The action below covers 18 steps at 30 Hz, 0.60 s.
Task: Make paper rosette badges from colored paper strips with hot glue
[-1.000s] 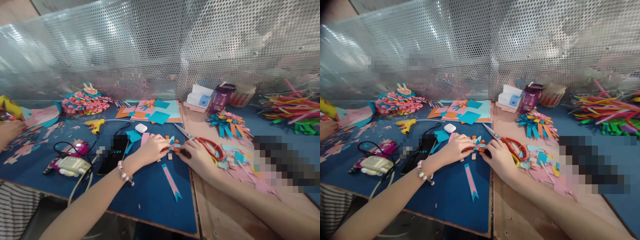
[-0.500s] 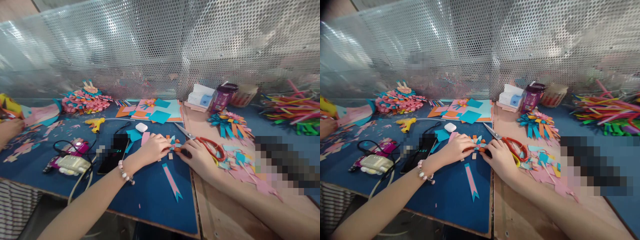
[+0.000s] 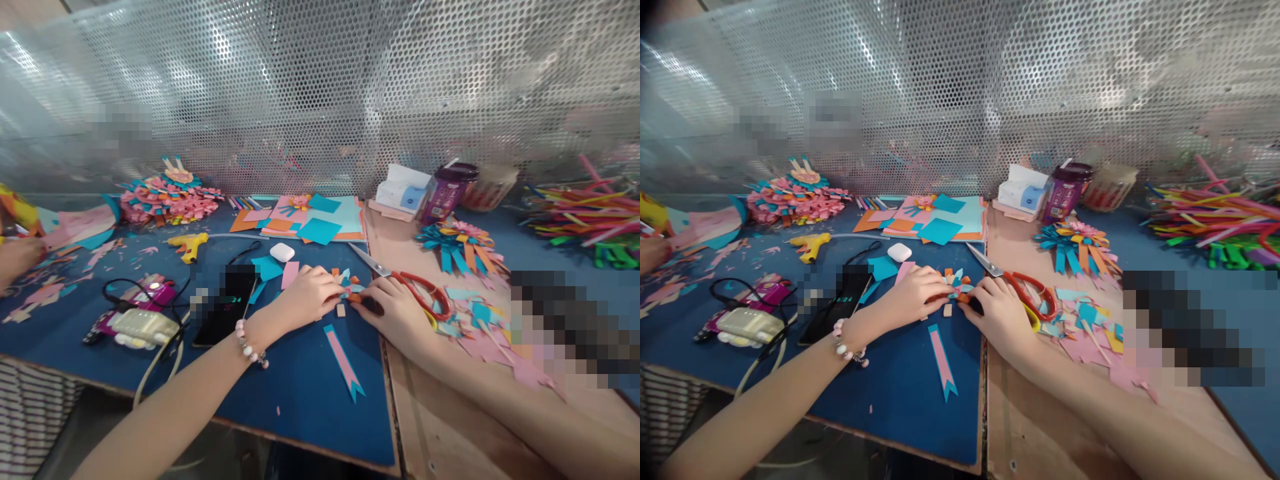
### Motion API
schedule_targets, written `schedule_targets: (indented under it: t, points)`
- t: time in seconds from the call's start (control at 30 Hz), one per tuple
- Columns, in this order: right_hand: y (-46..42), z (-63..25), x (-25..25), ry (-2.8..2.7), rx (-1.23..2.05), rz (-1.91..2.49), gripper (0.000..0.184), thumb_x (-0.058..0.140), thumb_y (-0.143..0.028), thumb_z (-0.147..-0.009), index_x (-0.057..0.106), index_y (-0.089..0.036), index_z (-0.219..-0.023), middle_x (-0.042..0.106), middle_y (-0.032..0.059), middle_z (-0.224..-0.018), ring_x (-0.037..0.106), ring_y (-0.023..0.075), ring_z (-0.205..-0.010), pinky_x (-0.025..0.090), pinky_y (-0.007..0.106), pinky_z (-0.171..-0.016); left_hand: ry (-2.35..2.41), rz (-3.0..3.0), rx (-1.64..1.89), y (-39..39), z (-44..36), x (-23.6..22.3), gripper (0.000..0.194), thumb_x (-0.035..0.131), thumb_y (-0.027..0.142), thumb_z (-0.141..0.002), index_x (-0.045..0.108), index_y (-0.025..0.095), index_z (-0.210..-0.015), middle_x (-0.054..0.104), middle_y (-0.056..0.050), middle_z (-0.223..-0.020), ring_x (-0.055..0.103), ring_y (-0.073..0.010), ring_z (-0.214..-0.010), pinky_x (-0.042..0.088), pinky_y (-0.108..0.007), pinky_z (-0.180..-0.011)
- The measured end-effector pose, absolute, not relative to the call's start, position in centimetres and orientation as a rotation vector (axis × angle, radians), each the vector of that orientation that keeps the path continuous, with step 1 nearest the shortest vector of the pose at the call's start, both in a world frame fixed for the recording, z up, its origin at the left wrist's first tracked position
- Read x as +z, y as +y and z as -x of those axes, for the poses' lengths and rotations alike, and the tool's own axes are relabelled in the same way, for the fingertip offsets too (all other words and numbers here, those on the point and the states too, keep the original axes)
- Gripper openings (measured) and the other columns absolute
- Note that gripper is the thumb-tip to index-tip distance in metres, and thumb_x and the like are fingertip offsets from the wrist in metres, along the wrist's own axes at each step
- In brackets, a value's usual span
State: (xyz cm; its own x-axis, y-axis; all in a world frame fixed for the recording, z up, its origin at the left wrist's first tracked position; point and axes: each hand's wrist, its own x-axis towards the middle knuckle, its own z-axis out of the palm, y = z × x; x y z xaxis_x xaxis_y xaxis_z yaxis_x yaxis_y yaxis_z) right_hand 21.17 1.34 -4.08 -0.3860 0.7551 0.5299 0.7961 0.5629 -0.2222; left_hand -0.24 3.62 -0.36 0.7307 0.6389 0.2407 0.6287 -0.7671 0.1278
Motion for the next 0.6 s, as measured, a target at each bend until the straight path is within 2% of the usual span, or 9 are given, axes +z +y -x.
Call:
schedule_targets:
  t: [0.17,0.4,0.6]
  points:
    - [1.2,-21.2,-4.1,-2.195,-0.098,1.224,0.017,0.063,-0.036,-0.084,0.065,-0.019,-0.088,0.062,0.0073,-0.086,0.056,0.0228,-0.082,0.047,0.037,-0.075,1.057,-2.898,0.451,3.7,0.2,-0.8,0.021,0.052,0.028,-0.093,0.066,0.022,-0.107,0.065,-0.003,-0.107,0.051,-0.0207,-0.100,0.034,-0.034,-0.087]
    - [0.9,-21.1,-3.9,-2.135,-0.039,1.226,0.017,0.052,-0.029,-0.090,0.064,-0.018,-0.094,0.065,0.0071,-0.088,0.058,0.0228,-0.085,0.046,0.038,-0.078,1.029,-2.929,0.459,3.9,0.2,-1.0,0.019,0.053,0.027,-0.092,0.068,0.021,-0.102,0.065,-0.003,-0.109,0.052,-0.0200,-0.099,0.033,-0.033,-0.083]
    - [0.6,-21.3,-2.8,-2.036,0.055,1.204,0.020,0.050,-0.025,-0.090,0.060,-0.018,-0.105,0.065,0.0075,-0.091,0.058,0.0239,-0.087,0.046,0.040,-0.079,1.044,-3.049,0.496,3.7,0.0,-0.4,0.017,0.055,0.025,-0.091,0.069,0.023,-0.100,0.068,-0.002,-0.102,0.055,-0.0194,-0.094,0.032,-0.034,-0.077]
